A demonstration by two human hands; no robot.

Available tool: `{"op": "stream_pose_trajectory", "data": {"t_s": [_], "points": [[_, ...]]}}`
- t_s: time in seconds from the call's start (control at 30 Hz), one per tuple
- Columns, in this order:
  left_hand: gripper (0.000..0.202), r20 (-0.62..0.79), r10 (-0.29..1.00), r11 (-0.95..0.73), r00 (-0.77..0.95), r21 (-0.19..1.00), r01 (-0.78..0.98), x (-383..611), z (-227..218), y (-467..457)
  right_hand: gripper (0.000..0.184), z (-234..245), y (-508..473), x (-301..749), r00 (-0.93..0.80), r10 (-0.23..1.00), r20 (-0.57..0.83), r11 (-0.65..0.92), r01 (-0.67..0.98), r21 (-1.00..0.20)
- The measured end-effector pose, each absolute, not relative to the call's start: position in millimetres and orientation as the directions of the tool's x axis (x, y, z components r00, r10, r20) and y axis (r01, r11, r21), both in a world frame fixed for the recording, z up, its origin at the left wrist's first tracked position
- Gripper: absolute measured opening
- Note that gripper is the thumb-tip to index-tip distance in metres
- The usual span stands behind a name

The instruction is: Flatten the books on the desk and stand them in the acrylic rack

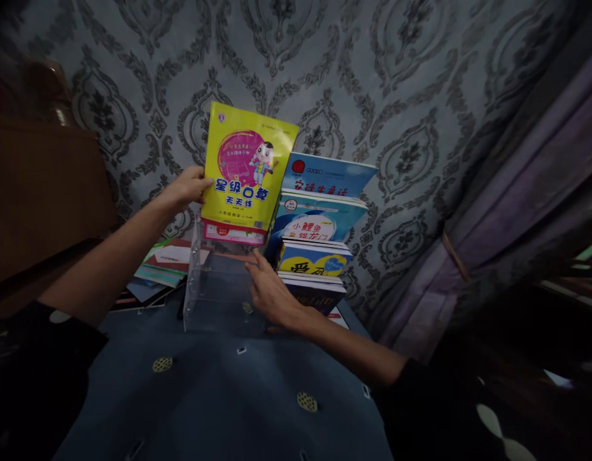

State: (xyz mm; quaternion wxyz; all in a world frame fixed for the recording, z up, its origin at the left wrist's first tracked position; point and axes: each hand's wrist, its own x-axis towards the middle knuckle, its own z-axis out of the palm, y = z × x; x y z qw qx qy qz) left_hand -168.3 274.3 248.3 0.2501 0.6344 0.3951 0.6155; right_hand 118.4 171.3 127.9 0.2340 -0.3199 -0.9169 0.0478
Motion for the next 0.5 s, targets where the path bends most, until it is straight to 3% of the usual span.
{"op": "stream_pose_trajectory", "data": {"t_s": [0.13,0.5], "points": [[0.018,0.494,0.862,-0.453,-0.11,0.85,0.269,-169.3,242.5,264.6,0.05,129.6,168.8,117.6,-0.671,0.633,0.387,0.772,0.583,-0.253],[0.027,0.454,0.877,-0.478,0.157,0.856,0.196,-189.7,241.9,246.7,0.048,132.6,164.1,123.2,-0.673,0.614,0.412,0.787,0.562,-0.255]]}}
